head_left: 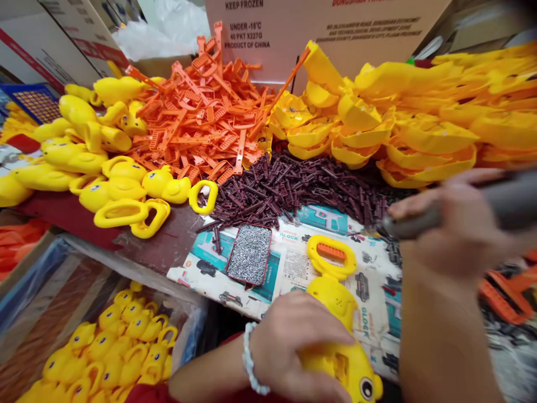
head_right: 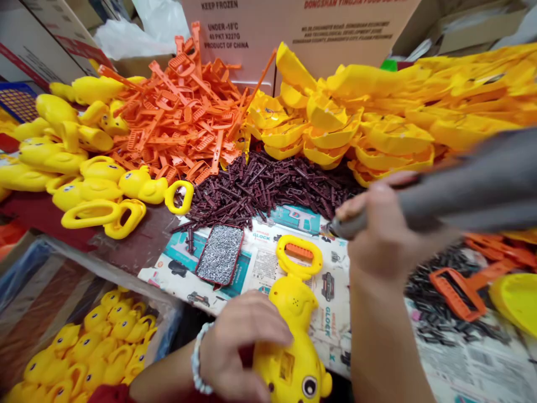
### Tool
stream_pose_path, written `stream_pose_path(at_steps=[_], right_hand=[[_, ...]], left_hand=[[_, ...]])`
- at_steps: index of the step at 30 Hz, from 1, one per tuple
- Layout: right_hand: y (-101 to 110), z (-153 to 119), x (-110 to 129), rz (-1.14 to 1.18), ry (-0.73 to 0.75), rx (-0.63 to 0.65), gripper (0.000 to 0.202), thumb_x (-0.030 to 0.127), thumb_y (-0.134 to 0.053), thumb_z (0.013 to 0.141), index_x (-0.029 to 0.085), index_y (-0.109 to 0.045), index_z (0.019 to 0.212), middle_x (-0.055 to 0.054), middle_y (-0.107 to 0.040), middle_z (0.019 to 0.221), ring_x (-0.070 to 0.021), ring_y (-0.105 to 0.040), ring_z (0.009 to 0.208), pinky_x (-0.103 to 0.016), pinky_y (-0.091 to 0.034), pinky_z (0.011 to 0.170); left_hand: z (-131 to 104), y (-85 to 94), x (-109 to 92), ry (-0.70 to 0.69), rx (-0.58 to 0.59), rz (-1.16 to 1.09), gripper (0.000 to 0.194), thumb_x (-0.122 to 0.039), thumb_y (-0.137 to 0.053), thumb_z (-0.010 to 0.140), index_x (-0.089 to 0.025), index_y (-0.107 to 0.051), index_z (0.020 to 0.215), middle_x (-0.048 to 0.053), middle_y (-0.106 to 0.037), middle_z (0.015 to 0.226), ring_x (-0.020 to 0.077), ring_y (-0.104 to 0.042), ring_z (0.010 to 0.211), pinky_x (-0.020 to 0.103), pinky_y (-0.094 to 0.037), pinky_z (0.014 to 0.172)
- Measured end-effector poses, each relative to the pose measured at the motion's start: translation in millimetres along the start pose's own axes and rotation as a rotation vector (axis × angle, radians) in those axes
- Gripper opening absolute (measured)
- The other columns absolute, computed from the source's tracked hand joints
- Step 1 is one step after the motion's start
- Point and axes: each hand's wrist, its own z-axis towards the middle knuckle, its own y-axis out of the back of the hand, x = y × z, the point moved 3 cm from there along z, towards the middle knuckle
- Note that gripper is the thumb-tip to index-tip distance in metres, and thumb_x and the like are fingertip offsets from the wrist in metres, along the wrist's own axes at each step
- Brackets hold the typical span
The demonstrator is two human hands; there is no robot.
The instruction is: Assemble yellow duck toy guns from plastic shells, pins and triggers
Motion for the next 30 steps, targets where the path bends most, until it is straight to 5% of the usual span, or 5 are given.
stream_pose_path(at_steps=[2,5,10,20,30], right_hand=[[-8,4,-5,-0.007,-0.012,-0.022,0.043,0.020,-0.063,0.056,0.021,-0.030,0.083,0.007,-0.052,0.062,-0.0113,-0.044,0.037,-0.024,-0.040,0.035],[-18,7,-13,-0.022,-0.087,-0.027,0.045,0.019,-0.064,0.053,0.022,-0.027,0.077,0.007,-0.049,0.053,-0.0132,-0.043,0.035,-0.026,-0.039,0.033],[-21,5,-14,-0.036,-0.124,0.005,0.040,0.018,-0.065,0.054,0.021,-0.034,0.079,0.007,-0.050,0.052,-0.0134,-0.043,0.036,-0.026,-0.038,0.034],[-19,-1,-27,-0.120,-0.101,0.097,0.019,0.020,-0.064,0.062,0.018,-0.047,0.070,0.005,-0.042,0.047,-0.0126,-0.042,0.037,-0.027,-0.038,0.037],[-13,-1,-18,-0.088,-0.145,0.060,0.028,0.020,-0.065,0.057,0.021,-0.046,0.077,0.006,-0.046,0.055,-0.0123,-0.042,0.039,-0.027,-0.038,0.039]], left_hand=[[-3,-12.8,-7,-0.312,0.190,0.287,0.025,-0.037,-0.053,0.091,-0.015,-0.063,0.099,0.002,-0.069,0.100,0.0166,-0.060,0.100,0.031,-0.038,0.103],[-11,-31.3,-2,-0.476,0.245,0.504,0.019,-0.034,-0.050,0.093,-0.023,-0.064,0.097,-0.005,-0.067,0.107,0.0136,-0.053,0.110,0.035,-0.024,0.114],[-19,-48.2,13,-0.445,0.260,0.594,0.021,-0.043,-0.052,0.091,-0.027,-0.066,0.091,-0.004,-0.067,0.102,0.0102,-0.050,0.111,0.033,-0.029,0.111],[-22,-49.9,17,-0.404,0.293,0.599,0.017,-0.033,-0.052,0.093,-0.027,-0.067,0.088,-0.005,-0.066,0.101,0.0087,-0.050,0.111,0.028,-0.040,0.100],[-24,-53.4,21,-0.412,0.316,0.593,0.019,-0.033,-0.050,0.093,-0.028,-0.068,0.087,-0.005,-0.067,0.099,0.0074,-0.050,0.110,0.026,-0.040,0.100]])
